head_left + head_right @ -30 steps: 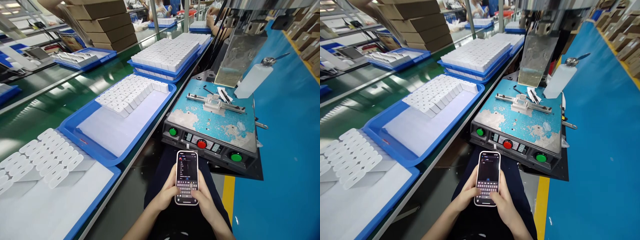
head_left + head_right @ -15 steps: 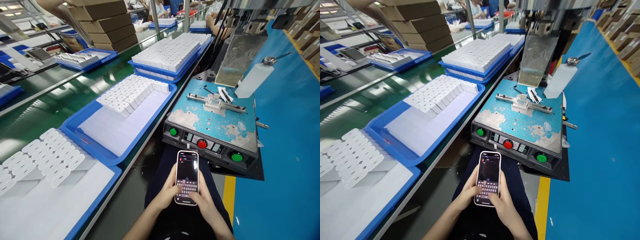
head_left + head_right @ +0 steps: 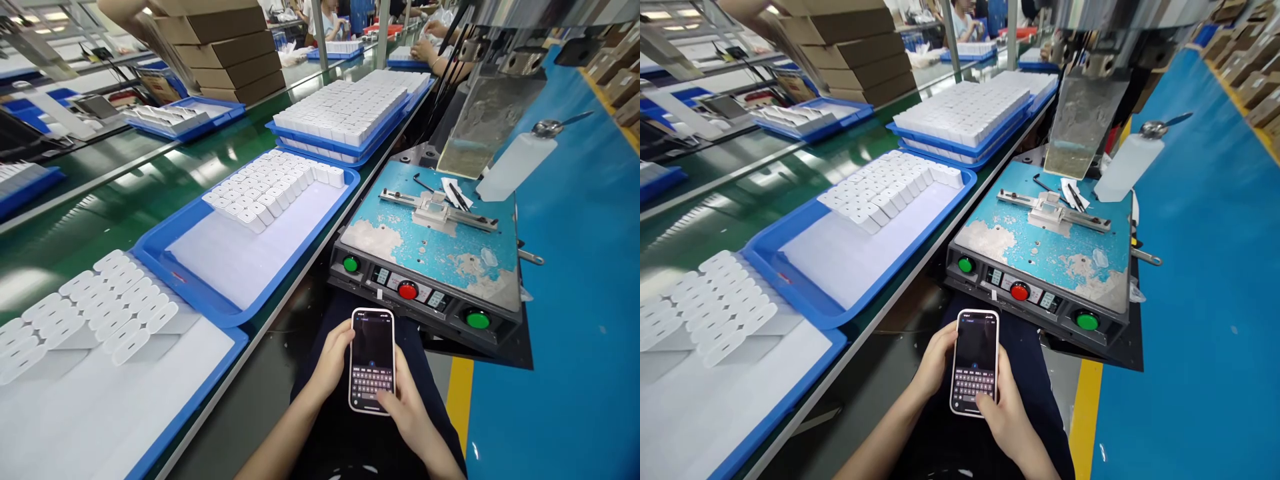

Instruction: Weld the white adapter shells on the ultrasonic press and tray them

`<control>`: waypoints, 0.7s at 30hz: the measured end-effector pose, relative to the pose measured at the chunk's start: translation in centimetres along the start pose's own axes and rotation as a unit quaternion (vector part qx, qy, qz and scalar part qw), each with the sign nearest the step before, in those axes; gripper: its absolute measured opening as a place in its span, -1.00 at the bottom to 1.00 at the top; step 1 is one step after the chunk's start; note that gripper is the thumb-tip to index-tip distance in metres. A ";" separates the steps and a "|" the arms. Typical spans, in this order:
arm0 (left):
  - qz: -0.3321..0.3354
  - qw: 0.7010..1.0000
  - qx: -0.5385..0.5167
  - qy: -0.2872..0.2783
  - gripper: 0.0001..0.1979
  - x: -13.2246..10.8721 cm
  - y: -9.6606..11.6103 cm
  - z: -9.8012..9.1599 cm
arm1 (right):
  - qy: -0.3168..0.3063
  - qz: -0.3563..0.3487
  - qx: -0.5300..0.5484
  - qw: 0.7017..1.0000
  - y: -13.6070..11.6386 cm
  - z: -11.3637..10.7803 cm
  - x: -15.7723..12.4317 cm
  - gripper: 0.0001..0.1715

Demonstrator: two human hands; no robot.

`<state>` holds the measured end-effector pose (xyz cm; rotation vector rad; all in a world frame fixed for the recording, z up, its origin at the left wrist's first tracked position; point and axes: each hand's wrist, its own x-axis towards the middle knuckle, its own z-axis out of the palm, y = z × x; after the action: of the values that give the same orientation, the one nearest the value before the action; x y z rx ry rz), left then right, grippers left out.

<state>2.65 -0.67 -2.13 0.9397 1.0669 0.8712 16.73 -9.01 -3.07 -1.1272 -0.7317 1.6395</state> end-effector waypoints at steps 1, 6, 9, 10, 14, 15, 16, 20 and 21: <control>-0.001 1.000 -0.001 0.001 -0.69 0.0 0.1 0.1 | 0.000 0.001 0.000 1.000 0.0 -0.1 0.0 -0.21; 0.008 1.000 0.009 -0.006 -0.70 0.2 0.6 0.3 | -0.021 0.024 0.039 0.999 0.0 -0.5 0.0 -0.18; 0.016 1.000 0.019 -0.004 -0.71 0.2 0.6 0.3 | -0.028 0.040 0.066 0.997 0.1 -0.7 0.1 -0.14; 0.017 1.000 0.020 -0.003 -0.71 0.2 0.6 0.3 | -0.028 0.042 0.067 0.996 0.1 -0.8 0.1 -0.13; 0.016 1.000 0.016 -0.004 -0.71 0.2 0.5 0.3 | -0.037 0.028 0.066 0.997 0.2 -0.8 0.1 -0.12; 0.015 1.000 0.014 -0.005 -0.71 0.2 0.5 0.3 | -0.039 0.027 0.067 0.997 0.3 -0.8 0.1 -0.12; 0.015 1.000 0.012 -0.006 -0.71 0.2 0.5 0.3 | -0.039 0.027 0.068 0.997 0.3 -0.8 0.1 -0.12; 0.016 1.000 0.011 -0.005 -0.71 0.2 0.5 0.3 | -0.033 0.026 0.069 0.997 0.5 -0.9 0.1 -0.12; 0.017 1.000 0.011 -0.005 -0.71 0.2 0.5 0.3 | -0.033 0.026 0.070 0.997 0.5 -0.9 0.1 -0.12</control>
<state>2.88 -0.38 -1.64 0.9825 1.0569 0.8832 17.32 -9.13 -3.88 -1.0040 -0.6238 1.7509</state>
